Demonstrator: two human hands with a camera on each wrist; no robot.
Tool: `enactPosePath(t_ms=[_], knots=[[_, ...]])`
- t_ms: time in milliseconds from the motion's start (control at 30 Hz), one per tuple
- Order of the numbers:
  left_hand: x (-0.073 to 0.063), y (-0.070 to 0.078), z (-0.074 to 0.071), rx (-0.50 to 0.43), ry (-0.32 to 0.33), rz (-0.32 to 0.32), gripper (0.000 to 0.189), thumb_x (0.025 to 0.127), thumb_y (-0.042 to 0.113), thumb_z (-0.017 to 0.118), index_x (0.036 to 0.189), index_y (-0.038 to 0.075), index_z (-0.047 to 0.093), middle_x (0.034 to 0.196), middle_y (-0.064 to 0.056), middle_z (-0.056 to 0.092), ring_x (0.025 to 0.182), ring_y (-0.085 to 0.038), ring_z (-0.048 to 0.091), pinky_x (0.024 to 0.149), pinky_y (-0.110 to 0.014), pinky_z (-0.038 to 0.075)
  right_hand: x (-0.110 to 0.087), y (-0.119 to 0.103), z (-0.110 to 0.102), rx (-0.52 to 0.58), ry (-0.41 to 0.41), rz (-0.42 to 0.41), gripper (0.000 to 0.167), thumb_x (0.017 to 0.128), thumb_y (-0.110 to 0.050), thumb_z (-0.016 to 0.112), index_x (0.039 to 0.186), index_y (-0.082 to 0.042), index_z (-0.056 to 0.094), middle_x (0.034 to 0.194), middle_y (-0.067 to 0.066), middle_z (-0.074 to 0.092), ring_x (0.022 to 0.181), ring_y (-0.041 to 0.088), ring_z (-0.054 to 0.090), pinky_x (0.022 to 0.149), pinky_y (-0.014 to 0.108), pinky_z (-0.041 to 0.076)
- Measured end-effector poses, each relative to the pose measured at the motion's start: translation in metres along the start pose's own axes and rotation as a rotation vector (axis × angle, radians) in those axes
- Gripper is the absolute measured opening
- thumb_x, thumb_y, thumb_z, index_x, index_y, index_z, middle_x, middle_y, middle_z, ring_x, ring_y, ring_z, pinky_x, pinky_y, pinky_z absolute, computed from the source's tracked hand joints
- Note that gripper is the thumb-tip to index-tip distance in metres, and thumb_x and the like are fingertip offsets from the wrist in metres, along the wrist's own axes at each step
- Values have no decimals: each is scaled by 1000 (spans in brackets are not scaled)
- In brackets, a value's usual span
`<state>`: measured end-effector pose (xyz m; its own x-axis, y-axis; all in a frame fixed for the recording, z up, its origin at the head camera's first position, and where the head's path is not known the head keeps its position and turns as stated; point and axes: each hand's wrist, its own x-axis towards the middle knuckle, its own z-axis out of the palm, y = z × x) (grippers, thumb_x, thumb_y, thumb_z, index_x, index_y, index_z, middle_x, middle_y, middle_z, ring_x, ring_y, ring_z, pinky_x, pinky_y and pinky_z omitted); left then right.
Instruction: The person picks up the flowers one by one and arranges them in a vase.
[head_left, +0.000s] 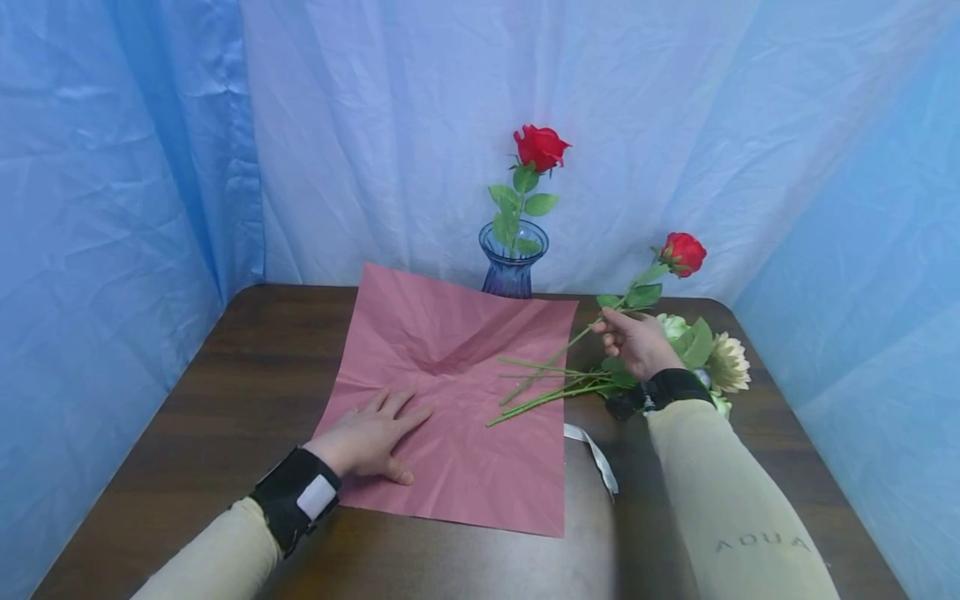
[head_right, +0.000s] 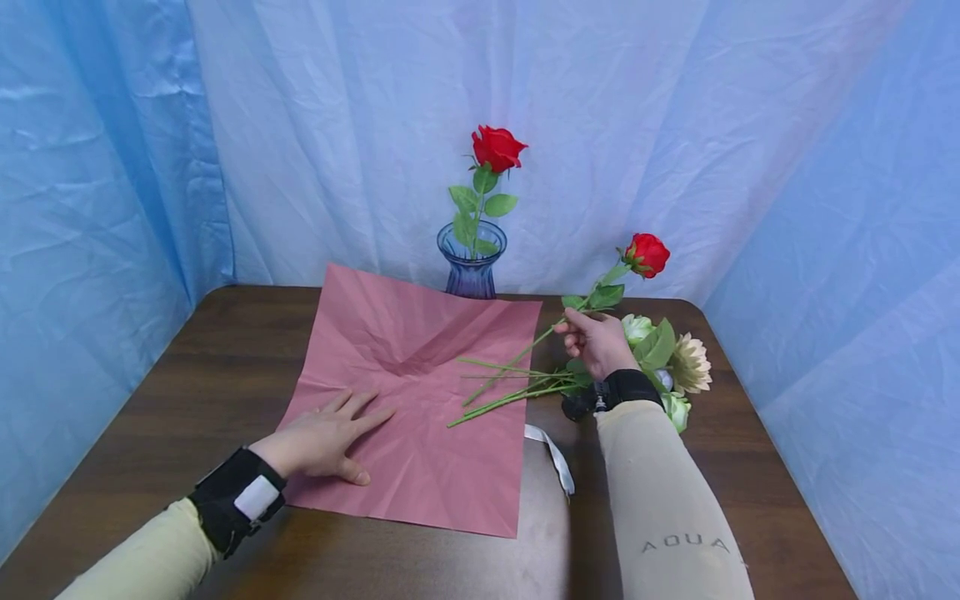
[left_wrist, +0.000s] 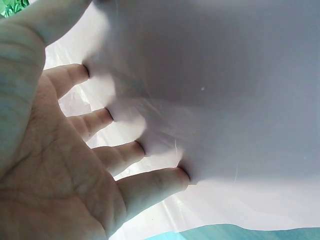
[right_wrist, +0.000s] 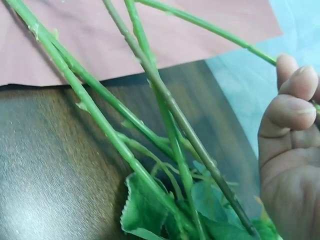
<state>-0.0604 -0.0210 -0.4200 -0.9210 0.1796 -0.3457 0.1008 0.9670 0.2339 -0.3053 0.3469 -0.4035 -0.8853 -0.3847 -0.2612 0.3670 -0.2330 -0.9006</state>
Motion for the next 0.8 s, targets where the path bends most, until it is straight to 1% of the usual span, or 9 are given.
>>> enactPosePath(t_ms=[100, 167, 267, 333, 467, 667, 800], knots=[[1, 0, 1, -1, -4, -9, 101, 77, 49, 86, 161, 27, 34, 169, -13, 18, 153, -49, 15, 108, -78, 27, -2, -3, -3, 30, -12, -51, 20, 106, -14, 57, 93, -3, 68, 72, 5, 73, 53, 12, 57, 47, 23, 46], [1, 0, 1, -2, -5, -16, 100, 78, 50, 86, 161, 28, 34, 169, -13, 18, 153, -48, 14, 109, -78, 26, -3, -6, -4, 67, -25, -86, 17, 105, -14, 58, 96, -3, 67, 74, 6, 74, 55, 13, 59, 50, 24, 47], [2, -1, 1, -6, -5, -19, 99, 78, 50, 85, 161, 28, 34, 169, -13, 18, 153, -48, 14, 108, -78, 26, -5, -12, -6, 122, -38, -135, 15, 105, -12, 59, 101, 0, 66, 75, 8, 74, 58, 14, 63, 52, 25, 49], [2, 0, 1, -7, -4, -22, 99, 78, 50, 85, 161, 29, 34, 169, -12, 17, 153, -48, 13, 109, -78, 26, -8, -16, -7, 135, -46, -163, 15, 104, -12, 60, 104, 2, 65, 76, 8, 74, 59, 15, 64, 54, 25, 50], [1, -1, 0, -8, 0, -13, 99, 79, 50, 85, 160, 27, 35, 169, -13, 18, 153, -48, 14, 108, -79, 26, -15, -22, -8, 142, -49, -200, 13, 104, -11, 59, 105, 1, 65, 77, 9, 74, 61, 16, 66, 55, 25, 51], [1, -1, 0, -3, 3, -11, 99, 78, 50, 85, 160, 27, 35, 169, -13, 18, 153, -49, 14, 108, -78, 27, -23, -27, -8, 148, -23, -260, 13, 104, -11, 58, 103, 0, 66, 78, 10, 74, 62, 17, 67, 56, 27, 52], [0, 0, 0, 0, 5, -12, 99, 78, 50, 85, 160, 27, 35, 169, -14, 19, 153, -48, 15, 108, -78, 27, -23, -28, -10, 200, 4, -307, 15, 100, -13, 66, 102, 2, 64, 78, 12, 74, 61, 18, 68, 57, 27, 54]])
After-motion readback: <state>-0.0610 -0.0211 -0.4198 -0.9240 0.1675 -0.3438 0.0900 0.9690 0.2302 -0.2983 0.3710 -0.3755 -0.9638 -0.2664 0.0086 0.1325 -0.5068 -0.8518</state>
